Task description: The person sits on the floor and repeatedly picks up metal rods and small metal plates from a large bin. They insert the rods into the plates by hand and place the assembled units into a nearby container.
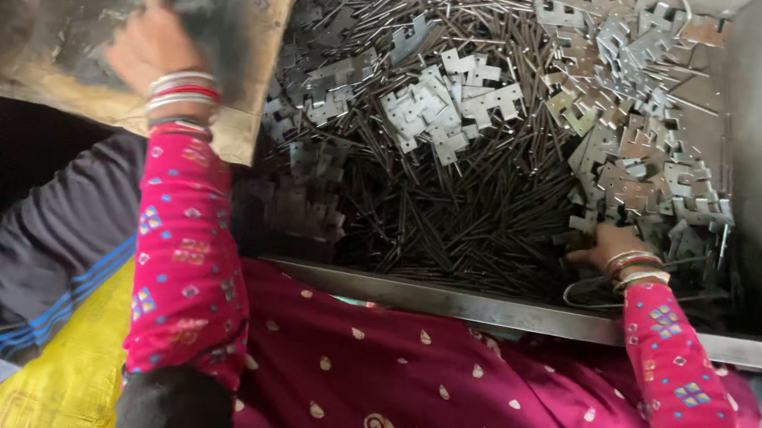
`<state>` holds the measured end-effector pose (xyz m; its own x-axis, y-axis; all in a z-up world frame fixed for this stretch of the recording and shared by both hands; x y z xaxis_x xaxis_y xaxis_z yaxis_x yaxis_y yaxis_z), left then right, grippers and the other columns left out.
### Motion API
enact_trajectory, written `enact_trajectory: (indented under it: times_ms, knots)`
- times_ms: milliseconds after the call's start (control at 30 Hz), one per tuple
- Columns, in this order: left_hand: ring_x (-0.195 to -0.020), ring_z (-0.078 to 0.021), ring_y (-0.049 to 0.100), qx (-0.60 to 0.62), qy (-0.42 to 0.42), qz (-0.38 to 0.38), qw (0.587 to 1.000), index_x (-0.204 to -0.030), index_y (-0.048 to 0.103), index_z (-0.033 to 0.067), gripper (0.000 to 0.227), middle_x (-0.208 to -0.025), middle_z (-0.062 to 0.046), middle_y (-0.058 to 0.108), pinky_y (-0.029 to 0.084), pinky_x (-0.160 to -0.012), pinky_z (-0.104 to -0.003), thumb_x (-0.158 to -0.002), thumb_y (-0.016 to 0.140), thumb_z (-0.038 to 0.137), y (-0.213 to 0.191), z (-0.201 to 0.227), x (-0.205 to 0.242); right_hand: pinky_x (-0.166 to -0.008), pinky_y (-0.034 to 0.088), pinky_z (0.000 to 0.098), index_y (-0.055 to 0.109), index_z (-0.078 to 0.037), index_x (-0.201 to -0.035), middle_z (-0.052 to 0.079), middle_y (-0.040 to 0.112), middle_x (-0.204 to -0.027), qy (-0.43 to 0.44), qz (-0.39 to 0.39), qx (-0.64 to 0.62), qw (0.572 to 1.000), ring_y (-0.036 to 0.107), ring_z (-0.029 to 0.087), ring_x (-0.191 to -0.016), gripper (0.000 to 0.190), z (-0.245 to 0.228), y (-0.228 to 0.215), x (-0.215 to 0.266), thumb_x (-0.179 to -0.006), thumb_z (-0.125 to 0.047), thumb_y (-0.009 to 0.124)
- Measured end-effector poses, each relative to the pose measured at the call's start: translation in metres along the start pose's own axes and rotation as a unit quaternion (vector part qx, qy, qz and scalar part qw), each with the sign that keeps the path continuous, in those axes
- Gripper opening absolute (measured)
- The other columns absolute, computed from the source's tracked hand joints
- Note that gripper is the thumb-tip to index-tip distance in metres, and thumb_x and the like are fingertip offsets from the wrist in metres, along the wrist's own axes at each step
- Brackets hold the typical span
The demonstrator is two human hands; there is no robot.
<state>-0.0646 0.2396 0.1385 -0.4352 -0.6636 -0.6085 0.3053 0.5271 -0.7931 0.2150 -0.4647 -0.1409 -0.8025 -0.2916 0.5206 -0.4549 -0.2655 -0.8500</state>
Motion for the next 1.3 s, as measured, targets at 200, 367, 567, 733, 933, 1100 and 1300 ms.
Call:
enact_trajectory:
  times_ms: [200,367,567,733,933,1100,1300]
  knots:
    - [-0.073,-0.029,0.072,-0.096,0.029,0.087,0.991,-0.094,0.068,0.0172,0.02,-0.081,-0.005,0.074,0.054,-0.063,-0.054,-0.079,0.069,0.03,-0.024,0.016,0.003,-0.096,0.055,0.0484,0.07,-0.005,-0.123,0.026,0.075,-0.115,-0.06,0.049,-0.069,0.995,0.07,0.043,-0.112,0.073,0.002,0.011,-0.025,-0.063,-0.041,0.094]
    - [-0.081,-0.0339,0.074,0.252,0.263,-0.15,0.919,-0.112,0.068,0.0158,0.032,-0.087,-0.012,0.074,0.06,-0.07,-0.048,-0.087,0.074,0.035,-0.054,0.184,0.098,-0.095,0.056,0.0425,0.076,0.0,-0.112,0.022,0.076,-0.111,-0.051,0.018,-0.037,0.998,0.073,0.038,-0.105,0.062,-0.011,0.0,-0.005,-0.072,-0.044,0.096]
    - [-0.098,-0.0356,0.075,0.092,0.408,-0.445,0.792,-0.11,0.076,0.0097,0.029,-0.108,-0.016,0.076,0.062,-0.076,-0.048,-0.089,0.073,0.029,0.005,0.254,0.238,-0.089,0.053,0.04,0.076,-0.003,-0.12,0.01,0.08,-0.104,-0.194,0.04,-0.516,0.834,0.07,0.022,-0.094,0.039,-0.061,-0.067,0.079,-0.084,-0.017,0.079]
    - [-0.084,-0.0297,0.08,-0.094,0.295,-0.526,0.792,-0.091,0.084,0.0082,0.024,-0.097,-0.008,0.082,0.061,-0.061,-0.055,-0.069,0.089,0.019,0.117,0.216,0.238,-0.084,0.06,0.0504,0.069,-0.006,-0.1,0.012,0.076,-0.097,-0.195,0.075,-0.873,0.44,0.074,0.027,-0.09,0.019,-0.073,-0.106,0.131,-0.084,-0.017,0.072]
    - [-0.086,-0.0315,0.077,-0.06,0.1,-0.592,0.798,-0.091,0.083,0.0105,0.036,-0.099,-0.009,0.08,0.055,-0.053,-0.064,-0.06,0.095,0.023,0.189,0.182,0.224,-0.065,0.058,0.0496,0.065,-0.007,-0.093,0.011,0.069,-0.082,-0.113,0.055,-0.849,0.514,0.066,0.025,-0.067,0.026,-0.107,-0.078,0.102,-0.098,-0.032,0.068]
    - [-0.09,-0.0346,0.078,-0.022,0.214,-0.54,0.814,-0.095,0.084,0.0109,0.023,-0.106,-0.011,0.079,0.062,-0.054,-0.06,-0.073,0.086,0.016,0.185,0.204,0.237,-0.068,0.055,0.0461,0.071,-0.004,-0.104,0.016,0.072,-0.084,-0.136,0.085,-0.517,0.841,0.069,0.028,-0.071,0.038,-0.146,-0.049,0.079,-0.093,-0.04,0.072]
    - [-0.097,-0.0377,0.073,0.183,0.304,-0.388,0.851,-0.099,0.08,0.0046,0.029,-0.102,-0.022,0.076,0.06,-0.081,-0.047,-0.089,0.077,0.031,0.11,0.234,0.186,-0.078,0.056,0.0477,0.07,-0.009,-0.114,0.019,0.073,-0.097,-0.296,0.116,-0.197,0.927,0.07,0.04,-0.09,0.043,-0.25,-0.035,0.078,-0.087,-0.042,0.073]
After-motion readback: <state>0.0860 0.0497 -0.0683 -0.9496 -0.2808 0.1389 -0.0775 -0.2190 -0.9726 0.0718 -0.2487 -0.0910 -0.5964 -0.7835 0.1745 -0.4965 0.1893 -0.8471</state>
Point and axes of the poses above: each hand's wrist, its own x-axis away from the middle knuckle, its own y-axis out of the palm, z = x × y, the point moved 9 cm from there along -x, towards the middle knuckle
